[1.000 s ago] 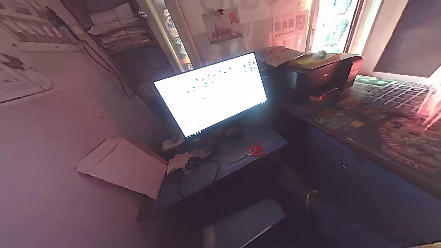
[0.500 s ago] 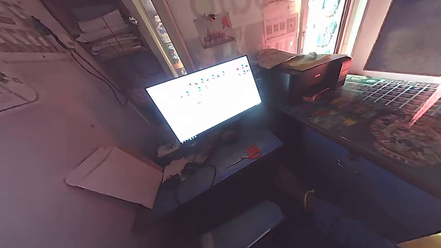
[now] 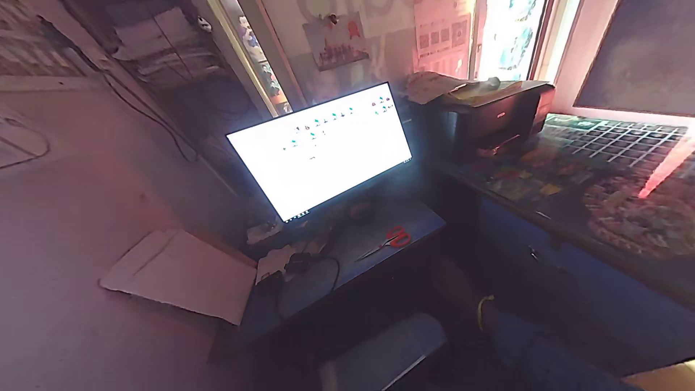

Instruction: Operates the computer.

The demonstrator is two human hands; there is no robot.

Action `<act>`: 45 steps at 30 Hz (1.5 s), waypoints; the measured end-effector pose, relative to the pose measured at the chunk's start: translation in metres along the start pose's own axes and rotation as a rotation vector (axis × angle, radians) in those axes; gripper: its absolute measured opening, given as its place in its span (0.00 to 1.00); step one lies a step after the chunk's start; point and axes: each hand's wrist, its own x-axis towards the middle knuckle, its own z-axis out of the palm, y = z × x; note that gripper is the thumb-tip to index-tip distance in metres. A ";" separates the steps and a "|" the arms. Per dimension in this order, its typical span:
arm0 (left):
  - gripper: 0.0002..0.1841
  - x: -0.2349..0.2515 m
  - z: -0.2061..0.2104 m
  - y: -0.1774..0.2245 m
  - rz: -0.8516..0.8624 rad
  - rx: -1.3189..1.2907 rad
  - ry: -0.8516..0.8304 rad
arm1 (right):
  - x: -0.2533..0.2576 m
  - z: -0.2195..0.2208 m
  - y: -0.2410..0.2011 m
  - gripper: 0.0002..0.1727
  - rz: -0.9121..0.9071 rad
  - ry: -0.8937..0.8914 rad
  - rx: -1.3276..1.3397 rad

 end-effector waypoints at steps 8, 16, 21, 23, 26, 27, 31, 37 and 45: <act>0.37 -0.007 -0.011 0.003 0.104 0.045 -0.025 | -0.001 -0.001 -0.002 0.27 -0.051 0.063 -0.013; 0.38 -0.005 -0.014 0.001 0.113 -0.010 -0.048 | 0.000 -0.002 -0.003 0.29 0.007 -0.011 -0.015; 0.41 -0.006 -0.011 0.002 0.042 -0.112 -0.035 | 0.003 0.001 -0.002 0.30 -0.018 0.050 -0.046; 0.39 -0.008 -0.016 0.003 0.050 -0.138 -0.043 | 0.005 0.005 0.000 0.30 -0.041 0.077 -0.063; 0.38 0.001 0.006 -0.013 0.109 -0.135 0.042 | 0.006 0.005 0.000 0.30 -0.027 0.048 -0.060; 0.39 0.003 0.011 -0.016 0.119 -0.123 0.059 | 0.006 0.005 0.000 0.30 -0.021 0.035 -0.057; 0.37 -0.003 0.001 -0.010 0.123 -0.128 0.035 | 0.004 0.005 0.000 0.29 -0.032 0.030 -0.047; 0.35 -0.003 0.012 -0.018 0.129 -0.145 0.075 | 0.005 0.009 0.001 0.30 -0.033 -0.003 -0.041; 0.32 0.004 0.010 -0.016 0.154 -0.141 0.080 | 0.006 0.005 -0.001 0.29 -0.060 -0.014 -0.033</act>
